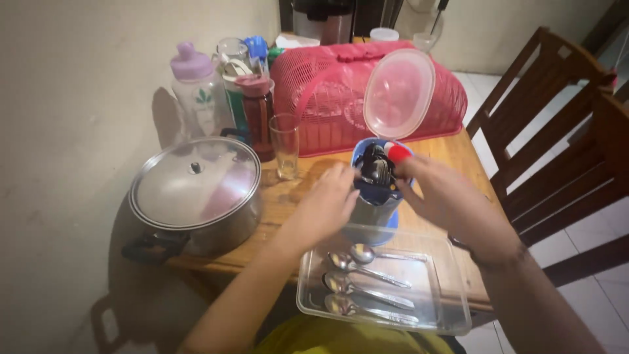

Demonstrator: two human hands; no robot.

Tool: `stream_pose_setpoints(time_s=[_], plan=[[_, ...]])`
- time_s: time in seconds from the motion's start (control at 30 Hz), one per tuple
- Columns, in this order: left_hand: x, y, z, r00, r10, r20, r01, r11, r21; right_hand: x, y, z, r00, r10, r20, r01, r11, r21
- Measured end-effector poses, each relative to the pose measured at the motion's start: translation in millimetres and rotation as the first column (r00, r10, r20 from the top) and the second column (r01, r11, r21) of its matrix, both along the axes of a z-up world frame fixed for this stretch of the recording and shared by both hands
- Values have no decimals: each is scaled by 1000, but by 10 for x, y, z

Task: The person is sorting various spoons and forks from a utensil holder into a clear plastic container.

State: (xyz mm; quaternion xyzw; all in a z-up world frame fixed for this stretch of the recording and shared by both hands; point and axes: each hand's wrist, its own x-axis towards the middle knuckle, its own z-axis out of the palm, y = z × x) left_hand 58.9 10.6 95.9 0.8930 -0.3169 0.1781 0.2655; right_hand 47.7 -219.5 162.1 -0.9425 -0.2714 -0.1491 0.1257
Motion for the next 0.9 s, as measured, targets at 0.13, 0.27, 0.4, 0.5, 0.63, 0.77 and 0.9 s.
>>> stream_pose_setpoints(time_s=[0.13, 0.27, 0.4, 0.5, 0.63, 0.77, 0.9], plan=[[577, -147, -143, 999, 50, 14, -50, 999, 3, 609, 30, -131, 994, 94, 60, -93, 996, -13], [824, -283, -262, 995, 89, -42, -86, 994, 65, 936, 137, -302, 987, -31, -158, -3, 977, -213], [754, -432, -327, 994, 108, 19, -109, 991, 80, 1094, 130, -371, 953, -72, -295, -20, 955, -297], [712, -489, -367, 990, 139, -12, -139, 989, 53, 1075, 69, -196, 924, 9, -382, -118, 958, -263], [704, -563, -373, 986, 166, 28, -167, 985, 49, 1103, 150, -126, 897, -53, -439, -86, 954, -289], [922, -575, -542, 988, 146, 56, -148, 988, 46, 1007, 182, 58, 879, -65, -472, -100, 944, -316], [925, -475, -510, 996, 88, 15, -88, 996, 1, 1036, 117, 119, 879, -63, -473, -105, 942, -319]])
